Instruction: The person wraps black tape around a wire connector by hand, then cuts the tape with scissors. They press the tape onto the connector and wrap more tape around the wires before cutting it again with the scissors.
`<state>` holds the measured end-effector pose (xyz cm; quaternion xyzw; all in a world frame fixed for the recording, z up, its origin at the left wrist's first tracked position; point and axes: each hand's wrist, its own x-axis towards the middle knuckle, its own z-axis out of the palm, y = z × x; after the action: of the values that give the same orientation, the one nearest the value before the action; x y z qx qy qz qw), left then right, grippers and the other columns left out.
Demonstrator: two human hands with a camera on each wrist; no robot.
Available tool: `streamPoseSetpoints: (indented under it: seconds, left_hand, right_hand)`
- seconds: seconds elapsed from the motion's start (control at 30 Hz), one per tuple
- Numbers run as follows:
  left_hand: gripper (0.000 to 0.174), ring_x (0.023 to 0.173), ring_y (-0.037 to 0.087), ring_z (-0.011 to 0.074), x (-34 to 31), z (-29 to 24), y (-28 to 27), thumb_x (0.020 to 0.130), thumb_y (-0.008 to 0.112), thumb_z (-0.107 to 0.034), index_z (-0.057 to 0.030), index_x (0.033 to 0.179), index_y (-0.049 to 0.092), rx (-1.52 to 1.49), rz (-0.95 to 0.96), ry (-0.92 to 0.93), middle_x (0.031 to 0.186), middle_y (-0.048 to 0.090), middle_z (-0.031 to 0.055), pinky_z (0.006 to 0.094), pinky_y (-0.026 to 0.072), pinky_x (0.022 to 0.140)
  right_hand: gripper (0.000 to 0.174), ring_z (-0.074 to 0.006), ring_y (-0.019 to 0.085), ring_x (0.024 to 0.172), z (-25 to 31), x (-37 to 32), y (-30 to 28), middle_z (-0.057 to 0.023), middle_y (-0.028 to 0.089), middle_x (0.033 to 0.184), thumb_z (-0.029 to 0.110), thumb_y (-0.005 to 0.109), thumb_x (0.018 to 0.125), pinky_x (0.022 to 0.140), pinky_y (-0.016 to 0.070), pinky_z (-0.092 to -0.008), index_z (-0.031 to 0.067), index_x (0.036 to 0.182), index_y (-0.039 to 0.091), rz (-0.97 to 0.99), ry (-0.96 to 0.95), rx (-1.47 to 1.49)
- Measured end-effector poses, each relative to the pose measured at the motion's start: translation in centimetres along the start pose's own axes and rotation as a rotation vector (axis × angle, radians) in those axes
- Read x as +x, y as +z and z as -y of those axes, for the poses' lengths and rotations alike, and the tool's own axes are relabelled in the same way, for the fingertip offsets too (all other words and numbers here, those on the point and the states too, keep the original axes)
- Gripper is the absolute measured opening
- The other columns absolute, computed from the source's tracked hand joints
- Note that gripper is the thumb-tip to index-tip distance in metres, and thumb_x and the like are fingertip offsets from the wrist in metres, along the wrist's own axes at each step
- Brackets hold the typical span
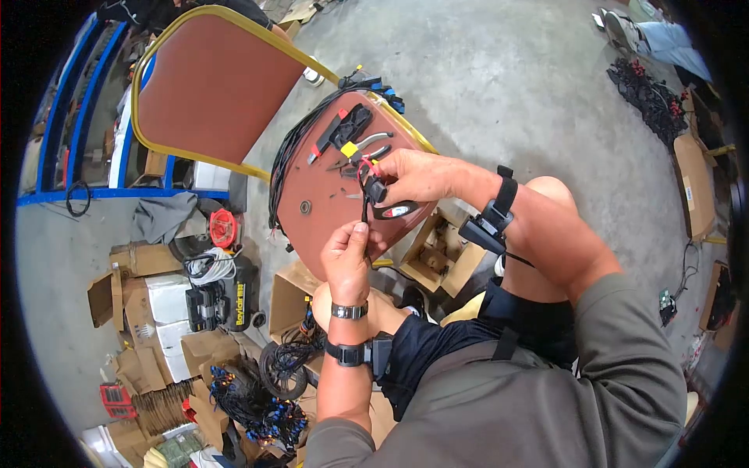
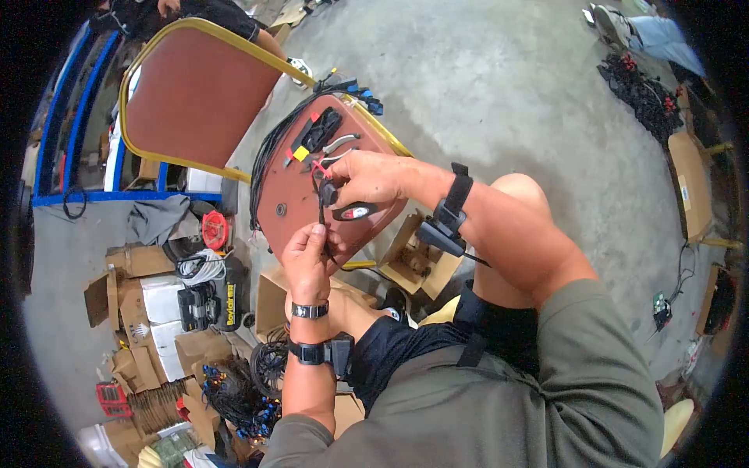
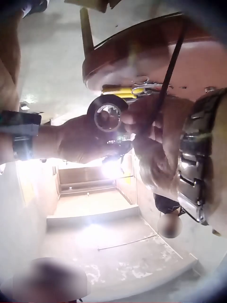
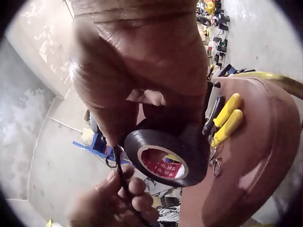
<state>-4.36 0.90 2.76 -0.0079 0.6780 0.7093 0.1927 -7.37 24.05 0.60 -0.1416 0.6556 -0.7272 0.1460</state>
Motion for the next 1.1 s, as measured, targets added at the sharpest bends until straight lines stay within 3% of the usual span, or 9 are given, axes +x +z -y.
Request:
streamPoseSetpoints:
  seconds: [0.03,0.23,0.47,0.63,0.73,0.77,0.9,1.03,1.1]
  left_hand:
    - [0.019,0.068,0.065,0.0184,-0.1,0.2,0.1,0.101,0.062,-0.015,0.0009,0.11,0.065,0.007,-0.022,-0.026,0.082,0.068,0.0101,0.0298,0.0558,0.064]
    - [0.02,0.064,0.062,0.0171,-1.3,-0.8,0.1,0.097,0.062,-0.01,0.0002,0.114,0.065,-0.064,0.107,-0.051,0.083,0.067,0.0099,0.0268,0.048,0.055]
    - [0.023,0.063,0.06,0.0148,-2.9,-1.0,-0.7,0.095,0.061,-0.005,0.0009,0.116,0.065,-0.064,0.071,0.033,0.084,0.067,0.0099,0.0242,0.0439,0.053]
    - [0.022,0.067,0.061,0.0116,-4.1,-1.7,-1.9,0.094,0.062,-0.002,0.0012,0.114,0.069,0.033,0.13,0.034,0.087,0.068,0.0088,0.0229,0.047,0.057]
    - [0.02,0.068,0.059,0.0092,-4.6,-1.8,-1.8,0.093,0.063,0.0,0.0029,0.111,0.071,0.132,0.207,0.108,0.089,0.067,0.0054,0.0228,0.0478,0.06]
    - [0.019,0.07,0.058,0.0077,-4.8,-2.1,-1.5,0.093,0.063,0.0,0.004,0.109,0.072,0.168,0.233,0.1,0.089,0.065,0.0023,0.0225,0.0471,0.062]
    - [0.017,0.072,0.057,0.0099,-5.8,-2.1,-2.2,0.092,0.062,0.0,0.0031,0.105,0.072,0.258,0.322,0.118,0.083,0.063,0.0029,0.0246,0.0458,0.064]
    - [0.016,0.075,0.061,0.02,-6.0,-2.8,-2.7,0.086,0.064,0.002,0.0016,0.1,0.072,0.47,0.382,0.277,0.081,0.064,0.0093,0.0317,0.0483,0.069]
    - [0.017,0.075,0.061,0.0198,-6.2,-3.0,-3.0,0.086,0.064,0.003,0.0017,0.1,0.072,0.457,0.401,0.308,0.081,0.065,0.0092,0.0314,0.0485,0.069]
  right_hand:
    - [0.022,-0.0103,0.06,0.081,0.1,-0.1,0.0,-0.0035,0.071,0.087,0.011,0.07,0.082,0.076,0.0497,-0.0311,0.0016,0.102,0.071,-0.017,-0.001,-0.014]
    - [0.022,-0.0112,0.06,0.079,0.2,-0.4,-0.2,-0.0056,0.07,0.085,0.011,0.07,0.081,0.075,0.0492,-0.0318,0.0006,0.101,0.071,-0.025,-0.008,-0.057]
    - [0.02,-0.0112,0.06,0.081,-0.5,-0.2,-0.2,-0.0034,0.069,0.088,0.01,0.067,0.085,0.075,0.0493,-0.0297,0.0003,0.102,0.069,-0.003,-0.031,0.074]
    - [0.024,-0.0088,0.06,0.079,0.1,-0.1,-0.2,0.0,0.062,0.083,0.023,0.061,0.099,0.07,0.0509,-0.0288,0.0001,0.101,0.067,-0.011,0.201,0.084]
    - [0.028,-0.0084,0.059,0.077,1.0,-0.9,-0.2,-0.0002,0.061,0.082,0.028,0.061,0.099,0.064,0.0493,-0.027,0.001,0.102,0.067,0.14,0.128,-0.084]
    - [0.034,-0.0083,0.057,0.071,0.6,-0.8,-0.1,-0.0006,0.061,0.08,0.035,0.061,0.099,0.059,0.0467,-0.0266,0.0014,0.1,0.068,0.22,-0.003,-0.199]
    - [0.044,-0.0092,0.053,0.061,2.2,-2.8,2.0,-0.0012,0.059,0.069,0.041,0.059,0.101,0.052,0.0416,-0.0274,0.0018,0.118,0.069,0.273,0.425,-0.134]
    - [0.047,-0.0071,0.051,0.062,2.0,-4.2,2.6,-0.001,0.058,0.072,0.042,0.057,0.102,0.051,0.0392,-0.0256,0.0011,0.124,0.067,0.33,0.497,-0.077]
    - [0.048,-0.0064,0.052,0.066,1.7,-5.0,3.6,-0.0011,0.06,0.077,0.042,0.057,0.102,0.054,0.0399,-0.0244,0.0005,0.124,0.066,0.296,0.475,0.004]
